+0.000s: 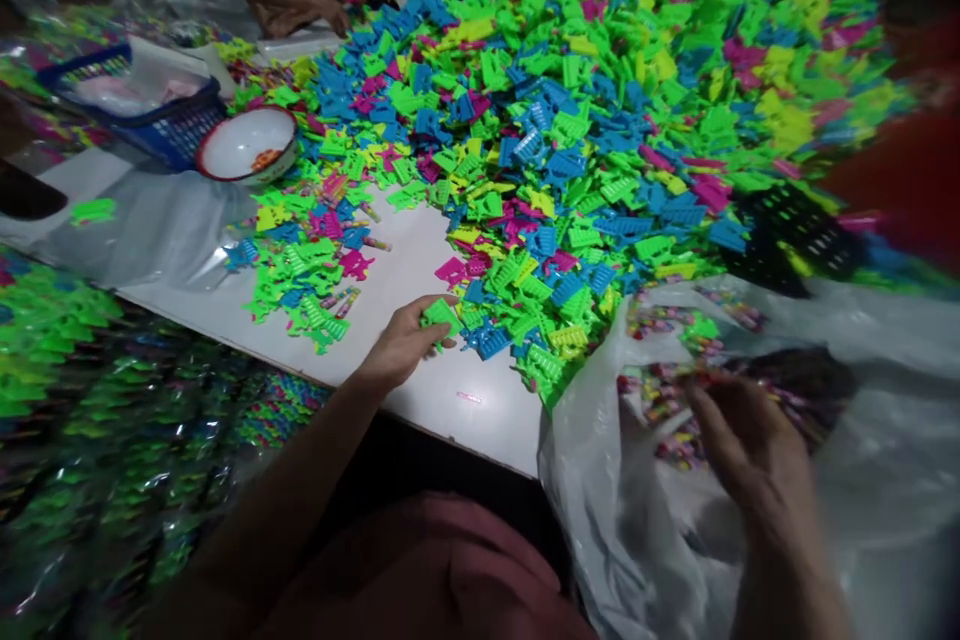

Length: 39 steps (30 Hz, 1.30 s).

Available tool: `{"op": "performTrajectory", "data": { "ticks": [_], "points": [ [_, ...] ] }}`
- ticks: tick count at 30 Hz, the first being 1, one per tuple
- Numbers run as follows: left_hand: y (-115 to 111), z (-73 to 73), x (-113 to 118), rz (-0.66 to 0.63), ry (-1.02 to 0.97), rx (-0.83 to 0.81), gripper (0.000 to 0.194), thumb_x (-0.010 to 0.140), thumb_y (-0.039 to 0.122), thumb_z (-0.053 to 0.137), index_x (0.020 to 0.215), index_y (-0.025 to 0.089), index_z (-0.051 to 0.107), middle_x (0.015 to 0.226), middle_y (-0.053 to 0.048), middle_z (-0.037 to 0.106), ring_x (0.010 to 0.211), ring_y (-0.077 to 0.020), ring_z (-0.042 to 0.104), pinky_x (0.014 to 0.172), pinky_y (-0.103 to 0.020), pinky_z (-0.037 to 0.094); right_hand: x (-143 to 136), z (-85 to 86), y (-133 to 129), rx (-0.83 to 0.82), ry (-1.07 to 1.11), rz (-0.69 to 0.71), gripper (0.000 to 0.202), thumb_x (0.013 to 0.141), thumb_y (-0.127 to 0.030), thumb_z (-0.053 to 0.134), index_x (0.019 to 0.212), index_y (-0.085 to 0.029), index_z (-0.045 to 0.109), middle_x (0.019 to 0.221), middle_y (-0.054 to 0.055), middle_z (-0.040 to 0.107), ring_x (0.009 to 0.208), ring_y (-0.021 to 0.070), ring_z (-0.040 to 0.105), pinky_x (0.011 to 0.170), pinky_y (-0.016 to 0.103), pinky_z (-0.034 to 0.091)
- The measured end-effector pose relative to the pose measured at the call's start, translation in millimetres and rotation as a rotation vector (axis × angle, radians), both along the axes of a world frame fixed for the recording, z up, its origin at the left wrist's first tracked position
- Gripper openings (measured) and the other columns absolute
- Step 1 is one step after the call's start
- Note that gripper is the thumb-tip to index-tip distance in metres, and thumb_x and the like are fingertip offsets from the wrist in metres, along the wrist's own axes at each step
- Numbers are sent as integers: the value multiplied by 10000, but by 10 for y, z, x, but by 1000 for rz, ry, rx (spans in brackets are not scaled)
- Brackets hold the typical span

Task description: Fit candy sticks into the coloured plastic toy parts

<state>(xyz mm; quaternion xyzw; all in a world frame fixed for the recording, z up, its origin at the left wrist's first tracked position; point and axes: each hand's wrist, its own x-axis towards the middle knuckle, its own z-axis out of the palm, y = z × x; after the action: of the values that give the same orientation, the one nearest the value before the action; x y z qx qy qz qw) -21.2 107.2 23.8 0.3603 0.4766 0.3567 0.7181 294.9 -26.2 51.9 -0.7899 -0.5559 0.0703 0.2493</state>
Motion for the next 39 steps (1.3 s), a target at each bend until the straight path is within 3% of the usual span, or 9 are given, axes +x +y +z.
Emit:
{"op": "performTrajectory", "data": {
  "ticks": [1,3,5,9,14,23,31,35,39],
  "points": [
    [-55,28,67,-63,15,18,477,604,192,731,1072,184,638,673,6,594,535,-117,594,429,-190,336,-168,118,43,92,103,20,219,864,-457,463,977,-304,572,841,69,635,737,274,613,570,388,459],
    [-148,78,195,-142,-31,10,518,594,201,739,1099,182,629,636,23,568,484,-97,554,409,-189,306,-543,241,191,65,289,291,197,862,-392,522,1021,-300,593,917,48,648,828,241,609,684,376,485],
    [-216,120,286,-151,-110,-35,529,563,188,760,1076,182,630,659,24,573,496,-85,540,431,-192,336,-871,193,362,-18,421,491,204,860,-346,547,1022,-257,633,931,41,669,806,198,613,732,345,486],
    [-286,159,336,-119,-180,-123,443,485,183,807,889,155,629,679,16,587,542,-93,546,458,-198,379,-1188,-108,497,-25,670,414,209,840,-361,576,950,-207,664,850,30,677,750,161,604,685,294,472],
    [-308,82,357,-69,-140,-105,397,535,241,786,882,152,614,681,12,590,521,-90,546,460,-204,389,-1130,-195,429,28,737,363,199,836,-370,584,916,-209,670,855,28,679,766,162,604,703,295,473],
    [-412,23,575,-8,201,120,259,583,240,700,813,160,613,661,37,600,417,-79,522,457,-219,419,-1197,-69,332,169,225,389,168,918,-269,493,992,-206,631,894,70,642,777,166,614,692,291,500],
    [-527,41,571,25,371,363,165,656,236,618,805,171,586,626,53,591,465,-80,514,509,-213,439,-1271,-70,278,182,53,409,145,928,-231,476,971,-168,599,858,71,609,715,157,601,623,266,499],
    [-521,127,488,-138,369,594,107,738,259,580,794,169,581,626,34,587,533,-91,513,533,-208,411,-1237,-97,209,227,59,396,108,927,-211,471,978,-183,561,849,63,581,765,171,580,650,280,488],
    [-440,81,407,-381,268,632,117,753,265,566,794,157,579,703,3,609,611,-104,526,577,-217,411,-1155,-226,161,204,246,537,75,920,-187,476,974,-190,529,825,41,554,755,157,560,648,266,481]
  ]
}}
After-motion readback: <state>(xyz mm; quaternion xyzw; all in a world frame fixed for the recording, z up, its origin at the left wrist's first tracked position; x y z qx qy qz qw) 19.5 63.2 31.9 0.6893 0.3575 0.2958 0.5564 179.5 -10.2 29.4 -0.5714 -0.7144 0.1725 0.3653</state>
